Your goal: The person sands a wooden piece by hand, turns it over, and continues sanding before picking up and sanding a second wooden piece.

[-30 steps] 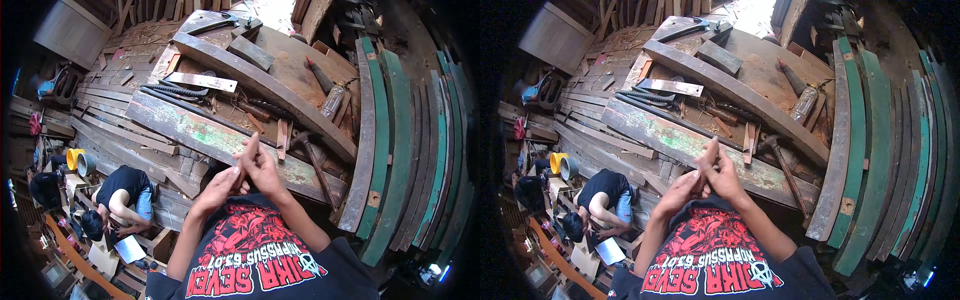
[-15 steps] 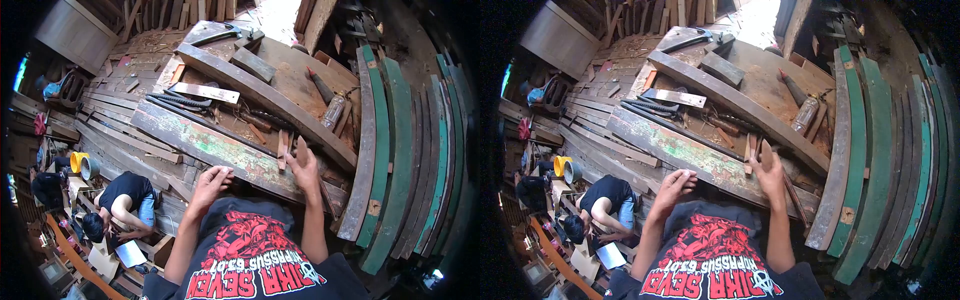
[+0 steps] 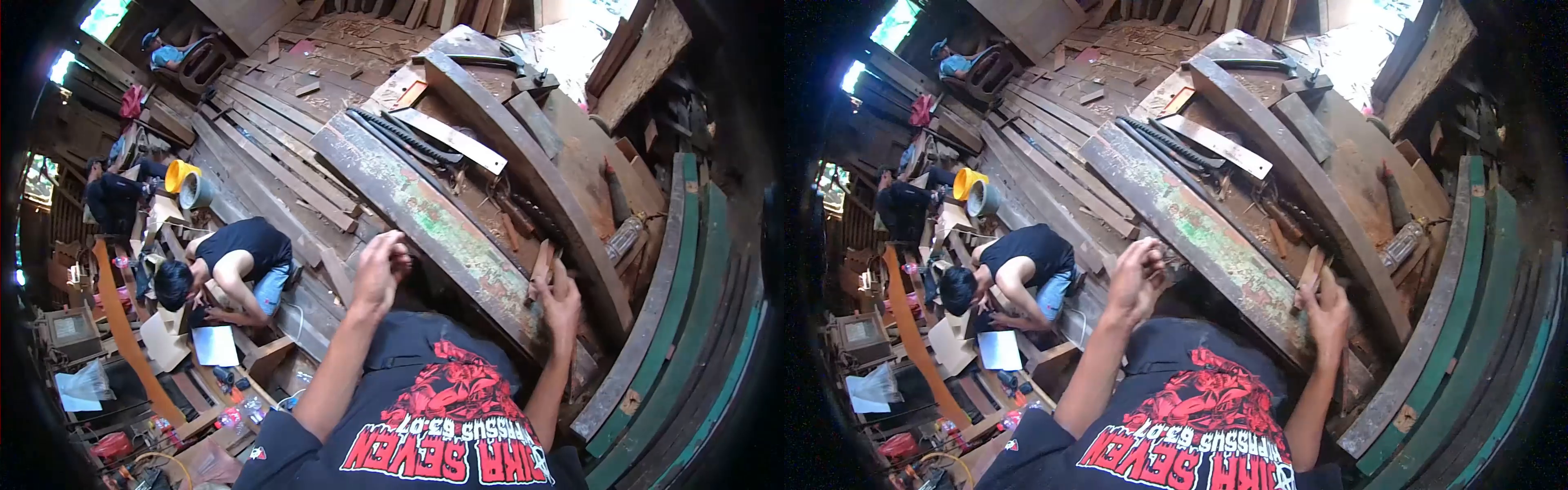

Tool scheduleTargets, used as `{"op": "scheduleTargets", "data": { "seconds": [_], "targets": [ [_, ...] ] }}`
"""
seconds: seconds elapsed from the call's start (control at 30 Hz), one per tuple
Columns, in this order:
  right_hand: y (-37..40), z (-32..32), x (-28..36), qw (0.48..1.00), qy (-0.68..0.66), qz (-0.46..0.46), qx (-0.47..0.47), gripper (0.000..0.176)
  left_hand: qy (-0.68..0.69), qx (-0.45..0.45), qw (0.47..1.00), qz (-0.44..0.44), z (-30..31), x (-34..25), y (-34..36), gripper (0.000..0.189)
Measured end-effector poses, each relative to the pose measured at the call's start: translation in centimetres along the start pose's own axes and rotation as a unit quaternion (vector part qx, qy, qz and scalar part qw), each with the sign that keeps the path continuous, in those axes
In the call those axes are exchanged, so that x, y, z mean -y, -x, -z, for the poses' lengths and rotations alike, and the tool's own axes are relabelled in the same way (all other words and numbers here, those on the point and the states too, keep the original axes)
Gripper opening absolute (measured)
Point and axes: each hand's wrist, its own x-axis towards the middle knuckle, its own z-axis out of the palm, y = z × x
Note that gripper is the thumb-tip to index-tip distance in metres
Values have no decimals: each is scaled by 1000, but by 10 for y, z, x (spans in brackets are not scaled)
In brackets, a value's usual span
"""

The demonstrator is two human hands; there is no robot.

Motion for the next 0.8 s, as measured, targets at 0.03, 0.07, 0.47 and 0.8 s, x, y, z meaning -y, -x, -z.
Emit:
{"op": "scheduleTargets", "data": {
  "seconds": [0.03, 0.07, 0.47, 0.8],
  "targets": [
    [4, 2, 9, 1000, 11, -3, 5, 61, -4, -3, 1000, -1, 6, -2, 2, 16],
    [6, 5, 21, 999, 32, -33, 29, 65, 23, -10, 1000, 1, 12, -2, 2, 13],
    [1, -13, 23, 999, -38, -9, 11, 56, 12, 60, 991, 123, 27, 51, 8, 21],
    [20, -37, 83, 971, -202, 16, 127, 64, -43, 198, 963, 178, -4, 50, 8, 40]
  ]
}}
